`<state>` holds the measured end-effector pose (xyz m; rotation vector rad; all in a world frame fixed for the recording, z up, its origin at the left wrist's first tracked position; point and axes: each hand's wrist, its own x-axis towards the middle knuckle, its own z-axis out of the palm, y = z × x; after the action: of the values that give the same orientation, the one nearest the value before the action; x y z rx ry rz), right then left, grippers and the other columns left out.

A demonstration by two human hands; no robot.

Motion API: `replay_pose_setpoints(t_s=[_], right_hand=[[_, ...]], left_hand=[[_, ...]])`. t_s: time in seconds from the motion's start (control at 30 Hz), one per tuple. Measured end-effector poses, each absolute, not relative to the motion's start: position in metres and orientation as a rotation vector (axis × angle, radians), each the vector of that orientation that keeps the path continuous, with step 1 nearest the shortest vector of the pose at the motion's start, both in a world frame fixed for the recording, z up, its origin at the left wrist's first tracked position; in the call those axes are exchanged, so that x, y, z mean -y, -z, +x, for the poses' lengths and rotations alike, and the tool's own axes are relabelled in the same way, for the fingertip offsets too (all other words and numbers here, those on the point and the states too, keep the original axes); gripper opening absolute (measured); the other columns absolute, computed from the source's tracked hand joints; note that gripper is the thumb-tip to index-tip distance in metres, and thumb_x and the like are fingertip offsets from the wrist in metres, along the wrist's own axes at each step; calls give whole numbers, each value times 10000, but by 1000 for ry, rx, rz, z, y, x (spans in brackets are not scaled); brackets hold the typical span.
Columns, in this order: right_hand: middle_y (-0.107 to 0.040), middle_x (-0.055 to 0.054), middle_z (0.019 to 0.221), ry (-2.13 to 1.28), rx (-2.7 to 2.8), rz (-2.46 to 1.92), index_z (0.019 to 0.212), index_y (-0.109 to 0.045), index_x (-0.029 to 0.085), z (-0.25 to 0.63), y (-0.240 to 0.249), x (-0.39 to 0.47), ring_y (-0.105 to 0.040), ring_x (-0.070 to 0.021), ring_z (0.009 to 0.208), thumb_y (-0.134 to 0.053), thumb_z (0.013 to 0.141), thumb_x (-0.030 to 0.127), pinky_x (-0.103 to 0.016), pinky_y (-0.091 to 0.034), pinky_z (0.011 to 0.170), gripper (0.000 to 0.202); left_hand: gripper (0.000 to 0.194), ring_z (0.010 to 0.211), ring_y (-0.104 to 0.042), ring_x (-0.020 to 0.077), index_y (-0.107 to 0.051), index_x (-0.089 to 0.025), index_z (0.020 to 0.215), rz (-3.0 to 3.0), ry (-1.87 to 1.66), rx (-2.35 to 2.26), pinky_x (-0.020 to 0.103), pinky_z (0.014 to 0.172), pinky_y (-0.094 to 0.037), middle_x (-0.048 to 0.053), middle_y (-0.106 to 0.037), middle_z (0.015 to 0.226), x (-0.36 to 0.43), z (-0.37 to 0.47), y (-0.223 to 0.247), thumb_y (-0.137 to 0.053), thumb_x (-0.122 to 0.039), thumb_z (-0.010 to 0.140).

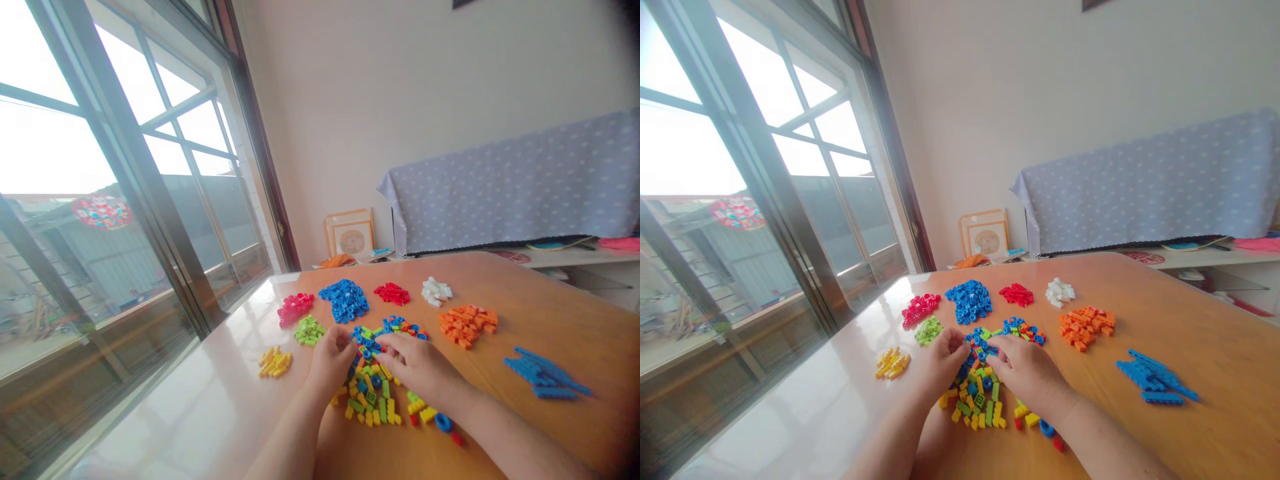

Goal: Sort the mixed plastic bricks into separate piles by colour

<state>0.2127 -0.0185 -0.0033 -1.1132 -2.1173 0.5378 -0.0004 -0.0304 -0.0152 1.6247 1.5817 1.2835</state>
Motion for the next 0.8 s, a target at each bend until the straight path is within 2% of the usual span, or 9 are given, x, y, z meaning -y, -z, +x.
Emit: replay_pose_setpoints(t_s=[0.1,0.23,0.4,0.67,0.8], right_hand=[[-713,-45,981,-538,2103,-1102,1025,-715,253,216,4,16,-648,-190,840,-525,872,377,-294,-485,765,275],[-714,-48,974,-541,2096,-1121,993,-715,249,218,3,18,-644,-193,844,-506,879,386,-298,-479,770,275],[-696,-28,851,-531,2110,-1131,932,-712,248,220,2,16,-624,-181,785,-493,884,369,-291,-465,743,255],[-709,-26,891,-513,2063,-1132,970,-721,254,225,4,10,-631,-183,792,-468,897,353,-297,-460,733,281],[-718,-28,912,-470,2031,-1147,954,-724,250,229,0,9,-640,-190,816,-462,892,360,-296,-465,754,291]], left_hand=[[16,673,-529,127,-575,-199,779,1770,-1245,-2067,221,603,-329,-19,-588,707,20,-37,21,-571,-213,787],[45,730,-554,150,-592,-202,804,1774,-1165,-2333,238,637,-335,4,-630,769,9,-71,31,-550,-195,788],[94,816,-581,177,-607,-201,847,1792,-1086,-2439,250,694,-367,33,-654,842,3,-79,39,-532,-175,798],[163,798,-587,181,-589,-201,869,1743,-1176,-2468,254,704,-380,34,-644,822,9,-79,33,-482,-102,793],[137,778,-591,177,-593,-214,870,1735,-1116,-2448,252,684,-368,28,-654,815,14,-74,30,-477,-146,844]])
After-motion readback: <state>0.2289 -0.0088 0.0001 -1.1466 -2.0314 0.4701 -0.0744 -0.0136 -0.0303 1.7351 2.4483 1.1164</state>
